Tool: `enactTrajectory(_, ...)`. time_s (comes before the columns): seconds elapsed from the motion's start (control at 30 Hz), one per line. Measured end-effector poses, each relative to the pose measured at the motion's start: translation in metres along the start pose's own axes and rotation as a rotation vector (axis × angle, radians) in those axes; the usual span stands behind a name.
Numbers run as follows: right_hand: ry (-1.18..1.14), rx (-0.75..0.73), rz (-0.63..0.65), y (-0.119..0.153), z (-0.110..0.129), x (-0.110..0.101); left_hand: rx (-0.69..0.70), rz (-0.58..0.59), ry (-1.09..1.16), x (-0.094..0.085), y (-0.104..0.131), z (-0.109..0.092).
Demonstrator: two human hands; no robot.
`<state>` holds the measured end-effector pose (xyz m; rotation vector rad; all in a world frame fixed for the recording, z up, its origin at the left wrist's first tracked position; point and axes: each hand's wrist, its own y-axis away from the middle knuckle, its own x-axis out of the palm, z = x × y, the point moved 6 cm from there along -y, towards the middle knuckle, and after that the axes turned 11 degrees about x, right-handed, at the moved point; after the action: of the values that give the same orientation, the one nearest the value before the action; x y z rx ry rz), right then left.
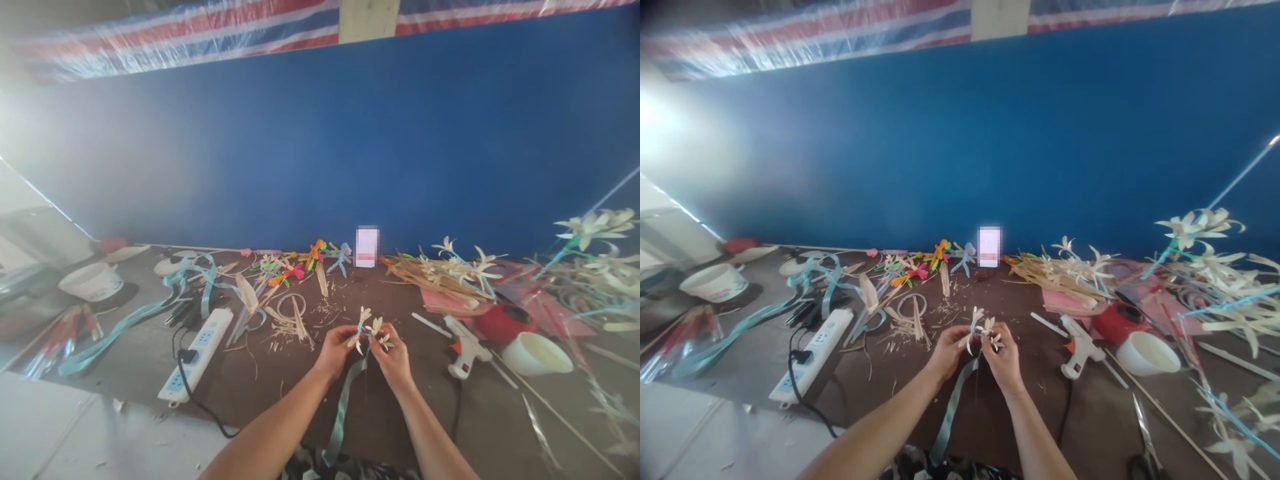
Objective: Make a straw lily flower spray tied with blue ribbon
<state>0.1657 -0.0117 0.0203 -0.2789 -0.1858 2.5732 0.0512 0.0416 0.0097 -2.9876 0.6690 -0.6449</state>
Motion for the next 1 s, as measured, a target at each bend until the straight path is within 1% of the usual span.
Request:
enactTrajectory(0.1, -0.001, 0.002, 0.003, -0.001, 0.0, 0.001, -0.029, 0.052, -0.023, 0.003, 0.0, 0.0)
enactTrajectory(0.17, -0.008, -0.002, -0.005, -0.001, 0.0, 0.002, -0.021, 0.066, -0.055, 0.004, 0.0, 0.001)
enactTrajectory(0.33, -0.011, -0.005, -0.013, -0.002, -0.002, 0.003, 0.034, 0.014, -0.075, -0.002, -0.002, 0.005)
enactTrajectory(0.47, -0.008, -0.003, -0.01, -0.002, -0.002, 0.002, -0.046, 0.002, -0.011, -0.005, -0.003, 0.011)
enactTrajectory(0.6, -0.011, 0.011, 0.021, -0.002, -0.003, 0.004, -0.108, -0.032, 0.105, -0.009, -0.006, 0.01)
enactTrajectory(0.7, -0.002, 0.012, 0.05, -0.001, -0.005, 0.006, -0.156, 0.021, 0.202, -0.009, -0.009, 0.01)
enactTrajectory(0.8, 0.006, 0.0, 0.05, -0.001, -0.006, 0.006, -0.209, 0.089, 0.207, -0.009, -0.011, 0.012)
enactTrajectory(1.0, 0.045, -0.005, 0.049, 0.0, -0.004, 0.007, -0.226, 0.117, 0.223, -0.008, -0.011, 0.011)
